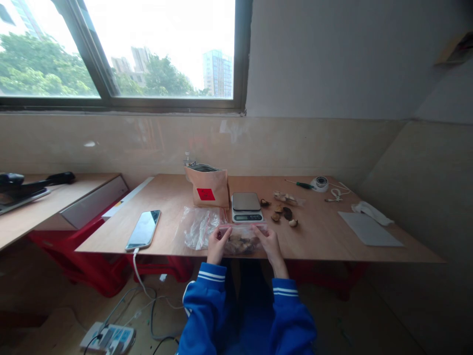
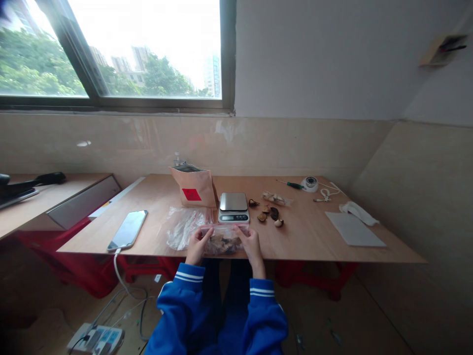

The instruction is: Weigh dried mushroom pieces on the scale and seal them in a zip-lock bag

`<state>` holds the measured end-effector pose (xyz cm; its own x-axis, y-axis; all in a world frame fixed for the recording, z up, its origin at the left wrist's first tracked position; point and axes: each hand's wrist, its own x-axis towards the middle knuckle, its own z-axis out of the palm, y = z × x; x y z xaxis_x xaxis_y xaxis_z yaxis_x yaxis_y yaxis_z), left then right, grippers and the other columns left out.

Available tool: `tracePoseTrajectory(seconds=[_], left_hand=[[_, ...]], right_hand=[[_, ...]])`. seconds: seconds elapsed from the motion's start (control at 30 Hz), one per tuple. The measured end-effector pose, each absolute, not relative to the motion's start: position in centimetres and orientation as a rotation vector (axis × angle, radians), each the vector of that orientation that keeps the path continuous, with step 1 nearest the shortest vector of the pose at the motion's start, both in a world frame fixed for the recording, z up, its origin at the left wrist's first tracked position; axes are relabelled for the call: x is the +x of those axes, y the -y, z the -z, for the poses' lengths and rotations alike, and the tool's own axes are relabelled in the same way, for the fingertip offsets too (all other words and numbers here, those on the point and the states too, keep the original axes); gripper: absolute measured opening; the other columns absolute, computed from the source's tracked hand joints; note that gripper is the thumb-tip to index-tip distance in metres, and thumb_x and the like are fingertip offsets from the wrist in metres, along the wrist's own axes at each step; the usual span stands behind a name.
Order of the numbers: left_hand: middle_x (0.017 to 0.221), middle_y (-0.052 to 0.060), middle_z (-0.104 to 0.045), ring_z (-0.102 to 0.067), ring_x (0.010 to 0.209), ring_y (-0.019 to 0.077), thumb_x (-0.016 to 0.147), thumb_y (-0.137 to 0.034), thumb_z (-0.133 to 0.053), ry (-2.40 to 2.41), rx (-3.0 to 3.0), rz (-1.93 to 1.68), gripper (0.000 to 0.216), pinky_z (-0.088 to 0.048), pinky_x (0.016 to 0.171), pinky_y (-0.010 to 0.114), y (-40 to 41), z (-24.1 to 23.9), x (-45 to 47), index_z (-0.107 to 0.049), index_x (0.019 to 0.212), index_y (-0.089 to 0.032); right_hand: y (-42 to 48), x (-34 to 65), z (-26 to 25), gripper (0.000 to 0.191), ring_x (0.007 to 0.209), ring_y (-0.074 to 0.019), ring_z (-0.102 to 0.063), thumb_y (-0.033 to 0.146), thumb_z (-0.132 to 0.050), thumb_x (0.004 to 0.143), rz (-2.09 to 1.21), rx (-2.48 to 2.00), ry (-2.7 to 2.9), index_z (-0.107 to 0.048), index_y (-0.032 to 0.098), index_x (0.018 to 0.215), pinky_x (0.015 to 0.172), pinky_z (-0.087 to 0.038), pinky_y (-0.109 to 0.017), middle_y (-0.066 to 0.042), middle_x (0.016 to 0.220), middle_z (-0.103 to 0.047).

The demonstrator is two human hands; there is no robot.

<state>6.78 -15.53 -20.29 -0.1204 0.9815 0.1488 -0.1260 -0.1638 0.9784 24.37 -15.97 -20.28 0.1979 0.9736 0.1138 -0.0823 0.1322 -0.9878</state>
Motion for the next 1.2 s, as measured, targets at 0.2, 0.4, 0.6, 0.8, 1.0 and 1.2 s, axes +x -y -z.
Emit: tracePoseTrajectory(seconds=[0.2,0.4,0.6,0.8,1.0,1.2], left_hand=[[0.073,0.003,-0.067,-0.060,0.070,0.0157,0.069,-0.042,-0.071,-1.150,1.179,-1.485,0.032,-0.046,0.068,0.026,15.7,20.1,6.8,-0.068,0.083,-0.013],[0.072,0.003,-0.068,-0.061,0.070,0.0157,0.068,-0.042,-0.072,-1.166,1.200,-1.510,0.032,-0.048,0.069,0.026,16.0,19.7,6.8,-0.068,0.081,-0.013],[0.075,0.004,-0.069,-0.063,0.073,0.0165,0.068,-0.043,-0.072,-1.092,1.169,-1.480,0.033,-0.049,0.070,0.027,15.7,20.1,6.8,-0.069,0.083,-0.013],[0.091,0.008,-0.072,-0.066,0.088,0.0208,0.067,-0.039,-0.074,-0.987,1.094,-1.378,0.038,-0.050,0.081,0.031,15.8,20.4,7.2,-0.070,0.094,-0.013],[0.083,0.007,-0.073,-0.067,0.082,0.0211,0.064,-0.038,-0.076,-1.016,1.081,-1.395,0.033,-0.051,0.078,0.031,15.9,20.6,7.3,-0.071,0.085,-0.013],[0.084,0.008,-0.073,-0.068,0.083,0.0213,0.063,-0.038,-0.077,-1.028,1.043,-1.418,0.033,-0.051,0.079,0.031,15.9,20.4,7.5,-0.071,0.085,-0.013]], right_hand=[[16.0,24.3,20.2,0.037,0.082,-0.0240,-0.069,0.048,-0.073,0.066,-0.995,-1.158,1.011,-0.074,0.015,0.082,0.074,-0.053,-0.033,-0.009,0.083,-0.074],[16.3,23.9,19.3,0.041,0.077,-0.0235,-0.068,0.048,-0.075,0.061,-0.901,-1.185,0.967,-0.073,0.012,0.081,0.068,-0.052,-0.031,-0.008,0.076,-0.074],[16.4,24.0,19.6,0.033,0.079,-0.0218,-0.068,0.045,-0.074,0.065,-0.967,-1.115,0.966,-0.072,0.015,0.080,0.072,-0.052,-0.031,-0.007,0.079,-0.074],[16.6,24.4,19.9,0.046,0.088,-0.0220,-0.068,0.044,-0.071,0.071,-1.116,-0.945,1.040,-0.066,0.020,0.111,0.081,-0.052,-0.034,-0.005,0.087,-0.074],[16.5,24.3,20.0,0.034,0.083,-0.0224,-0.069,0.045,-0.075,0.066,-1.176,-1.010,1.039,-0.074,0.017,0.086,0.080,-0.053,-0.033,-0.007,0.087,-0.075],[16.5,23.7,20.0,0.035,0.075,-0.0216,-0.069,0.044,-0.075,0.066,-1.115,-1.044,1.050,-0.074,0.014,0.085,0.069,-0.054,-0.031,-0.008,0.082,-0.075]])
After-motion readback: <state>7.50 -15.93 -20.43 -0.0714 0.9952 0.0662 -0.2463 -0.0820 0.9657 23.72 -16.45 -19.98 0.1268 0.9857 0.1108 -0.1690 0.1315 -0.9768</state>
